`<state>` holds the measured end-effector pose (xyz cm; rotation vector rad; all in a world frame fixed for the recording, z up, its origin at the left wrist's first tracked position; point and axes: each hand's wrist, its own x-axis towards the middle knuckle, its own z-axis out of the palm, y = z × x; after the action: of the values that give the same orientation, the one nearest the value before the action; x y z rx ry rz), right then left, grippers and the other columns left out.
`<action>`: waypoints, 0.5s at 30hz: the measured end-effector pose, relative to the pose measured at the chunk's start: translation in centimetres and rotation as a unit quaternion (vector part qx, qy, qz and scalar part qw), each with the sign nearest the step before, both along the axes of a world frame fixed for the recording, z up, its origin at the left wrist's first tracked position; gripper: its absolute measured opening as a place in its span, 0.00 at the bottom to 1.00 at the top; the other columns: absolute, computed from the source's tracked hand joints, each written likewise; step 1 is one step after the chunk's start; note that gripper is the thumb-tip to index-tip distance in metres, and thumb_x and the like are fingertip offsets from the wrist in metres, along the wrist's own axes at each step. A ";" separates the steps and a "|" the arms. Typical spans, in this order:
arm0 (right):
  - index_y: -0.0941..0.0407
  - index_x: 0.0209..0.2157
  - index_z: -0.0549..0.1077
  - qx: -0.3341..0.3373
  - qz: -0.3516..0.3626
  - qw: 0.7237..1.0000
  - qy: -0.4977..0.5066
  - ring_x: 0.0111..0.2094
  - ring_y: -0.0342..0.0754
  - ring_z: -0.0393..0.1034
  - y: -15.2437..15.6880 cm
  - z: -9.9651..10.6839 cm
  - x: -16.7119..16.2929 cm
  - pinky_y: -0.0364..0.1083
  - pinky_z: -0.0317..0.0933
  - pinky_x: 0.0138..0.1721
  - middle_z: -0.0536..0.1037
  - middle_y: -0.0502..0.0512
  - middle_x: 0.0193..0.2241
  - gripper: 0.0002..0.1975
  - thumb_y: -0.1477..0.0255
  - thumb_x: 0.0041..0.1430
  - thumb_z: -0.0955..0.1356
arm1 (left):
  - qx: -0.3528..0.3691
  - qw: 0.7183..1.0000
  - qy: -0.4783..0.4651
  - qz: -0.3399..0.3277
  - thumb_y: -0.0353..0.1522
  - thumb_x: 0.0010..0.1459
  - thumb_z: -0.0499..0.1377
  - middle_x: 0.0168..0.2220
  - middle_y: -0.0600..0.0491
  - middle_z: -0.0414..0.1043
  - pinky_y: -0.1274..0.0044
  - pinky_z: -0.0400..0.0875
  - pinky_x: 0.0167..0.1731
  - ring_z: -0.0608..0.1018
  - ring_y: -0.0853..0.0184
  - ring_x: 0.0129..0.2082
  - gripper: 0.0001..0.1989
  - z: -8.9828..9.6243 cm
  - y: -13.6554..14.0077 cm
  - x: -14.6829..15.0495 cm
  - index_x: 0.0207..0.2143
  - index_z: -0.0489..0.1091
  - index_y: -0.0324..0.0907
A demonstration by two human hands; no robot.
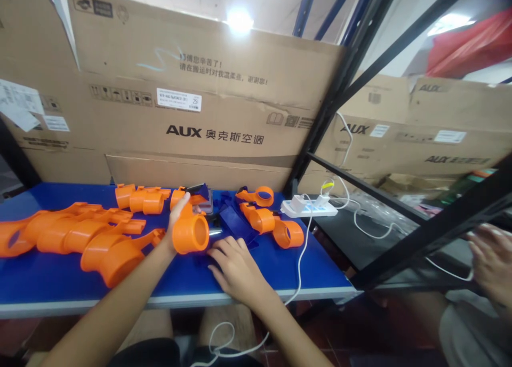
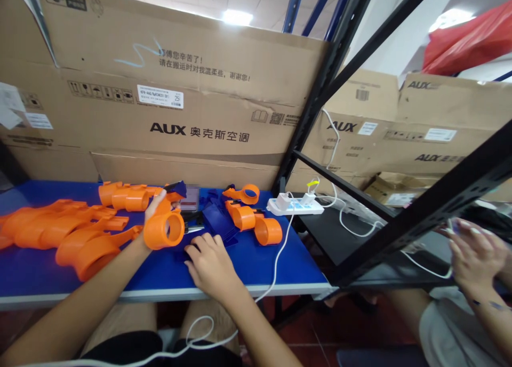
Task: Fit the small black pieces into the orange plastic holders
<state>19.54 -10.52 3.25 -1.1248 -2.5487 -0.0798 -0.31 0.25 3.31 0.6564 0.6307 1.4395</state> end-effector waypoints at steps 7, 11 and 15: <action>0.54 0.43 0.74 0.055 0.010 0.998 0.004 0.42 0.54 0.63 -0.2 -1.2 -3.9 0.51 0.53 0.40 0.76 0.59 0.42 0.06 0.67 0.68 0.68 | -0.028 0.998 -0.006 -0.054 0.51 0.55 0.66 0.21 0.51 0.76 0.73 0.72 0.21 0.77 0.64 0.18 0.21 0.5 0.4 -1.2 0.29 0.74 0.42; 0.54 0.44 0.75 0.054 0.019 0.998 0.020 0.42 0.53 0.63 -0.8 -1.8 -4.9 0.51 0.51 0.38 0.75 0.58 0.41 0.08 0.66 0.68 0.68 | -0.041 0.997 -0.014 -0.056 0.50 0.57 0.65 0.20 0.52 0.75 0.75 0.72 0.20 0.77 0.65 0.17 0.21 1.2 0.3 -1.5 0.28 0.72 0.41; 0.54 0.45 0.76 0.051 0.002 0.996 0.068 0.42 0.54 0.64 -1.7 -2.1 -4.8 0.51 0.51 0.38 0.75 0.58 0.41 0.11 0.63 0.66 0.69 | -0.043 0.998 -0.006 -0.036 0.48 0.55 0.68 0.19 0.52 0.74 0.76 0.72 0.20 0.77 0.65 0.18 0.21 1.5 0.0 -1.1 0.27 0.72 0.40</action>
<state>14.77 -12.17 1.16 -1.0486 -2.3983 -0.1266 -1.40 0.28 4.79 0.5963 0.6492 1.3413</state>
